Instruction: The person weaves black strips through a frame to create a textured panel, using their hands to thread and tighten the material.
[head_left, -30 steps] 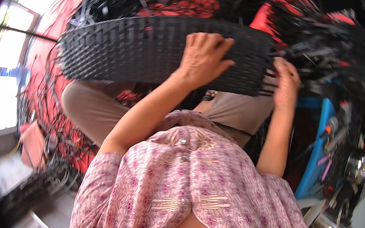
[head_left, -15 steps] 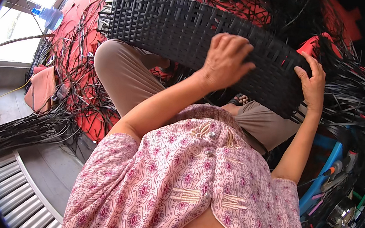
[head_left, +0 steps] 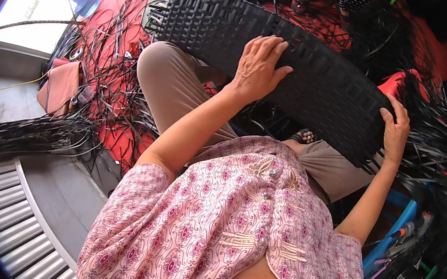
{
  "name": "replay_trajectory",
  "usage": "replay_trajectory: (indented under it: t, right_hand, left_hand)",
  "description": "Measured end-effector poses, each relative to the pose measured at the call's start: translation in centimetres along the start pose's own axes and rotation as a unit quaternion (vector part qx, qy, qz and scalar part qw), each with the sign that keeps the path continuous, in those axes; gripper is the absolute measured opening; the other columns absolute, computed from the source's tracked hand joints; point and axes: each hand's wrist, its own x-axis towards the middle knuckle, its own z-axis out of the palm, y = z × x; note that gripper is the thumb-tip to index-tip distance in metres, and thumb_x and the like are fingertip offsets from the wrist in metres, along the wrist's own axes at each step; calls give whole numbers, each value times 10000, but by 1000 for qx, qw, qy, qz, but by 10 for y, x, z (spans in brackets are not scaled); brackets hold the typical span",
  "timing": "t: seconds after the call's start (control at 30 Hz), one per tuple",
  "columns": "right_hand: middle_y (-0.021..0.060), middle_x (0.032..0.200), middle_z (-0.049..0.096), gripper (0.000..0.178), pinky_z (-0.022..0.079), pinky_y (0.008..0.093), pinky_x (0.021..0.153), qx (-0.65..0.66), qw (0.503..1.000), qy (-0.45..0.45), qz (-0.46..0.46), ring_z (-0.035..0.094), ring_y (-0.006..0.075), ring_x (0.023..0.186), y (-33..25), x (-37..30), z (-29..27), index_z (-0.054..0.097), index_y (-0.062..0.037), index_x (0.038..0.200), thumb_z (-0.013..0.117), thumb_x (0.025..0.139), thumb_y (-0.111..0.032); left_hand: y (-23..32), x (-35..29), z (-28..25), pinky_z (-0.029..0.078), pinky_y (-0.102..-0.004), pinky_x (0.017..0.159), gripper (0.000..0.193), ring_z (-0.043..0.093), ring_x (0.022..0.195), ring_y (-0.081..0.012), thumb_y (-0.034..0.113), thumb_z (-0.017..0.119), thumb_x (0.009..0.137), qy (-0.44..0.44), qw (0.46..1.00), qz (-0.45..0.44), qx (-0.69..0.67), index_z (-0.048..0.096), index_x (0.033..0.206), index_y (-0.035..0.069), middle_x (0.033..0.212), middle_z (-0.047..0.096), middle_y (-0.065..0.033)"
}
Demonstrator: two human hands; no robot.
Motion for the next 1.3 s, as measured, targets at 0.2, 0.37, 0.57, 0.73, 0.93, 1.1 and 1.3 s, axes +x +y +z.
replay_trajectory:
  t: [0.2,0.37,0.57,0.73,0.93,1.1,1.3]
  right_hand:
    - [115,1171,683,311,425,387,1007,-25,1000,-7,-14,605,305,1118,10,-2,0,679,-64,1200,653,910,-170]
    - [125,1155,677,319,435,404,996,-47,998,14,-38,608,323,1105,24,-3,7,676,-85,1209,664,894,-132]
    - [135,1164,674,283,459,393,946,12,1000,26,4,617,318,1075,-8,-3,4,692,-91,1203,643,948,-206]
    - [90,1062,708,273,468,392,929,-20,997,76,-18,630,283,1038,16,2,20,721,-91,1126,658,955,-295]
    - [43,993,723,305,446,387,942,-73,991,115,-12,637,257,983,4,-4,26,729,-72,1017,652,955,-360]
    - [80,1144,680,381,428,405,985,-84,993,56,-55,596,284,1092,8,0,22,684,-59,1176,660,946,-362]
    - [99,1291,614,478,343,419,1100,-9,999,-37,2,520,296,1238,7,0,5,623,-64,1297,694,913,-341]
  left_hand:
    - [-18,16,-2,344,-454,1112,609,462,1304,-342,324,740,839,-33,998,17,-41,550,1332,21,1359,517,-149]
    - [-49,-2,-22,334,-474,1116,632,474,1305,-335,320,766,816,12,999,-12,34,555,1329,19,1373,518,-149]
    - [-56,7,-44,396,-402,1026,539,523,1202,-285,332,707,898,60,990,46,119,560,1301,7,1299,566,-144]
    - [-84,3,-28,305,-447,1144,641,432,1360,-340,391,700,893,-6,1000,2,6,524,1381,14,1442,480,-171]
    - [-174,25,-98,344,-434,1098,462,457,1315,-308,277,693,911,65,983,-57,159,590,1339,134,1386,539,-109]
    - [-260,60,-134,342,-453,1127,630,448,1356,-313,266,740,834,-101,985,-6,137,533,1426,207,1457,507,-89]
    - [-301,105,-135,394,-450,1102,689,538,1276,-319,197,784,778,-310,946,32,94,539,1422,191,1344,596,-125]
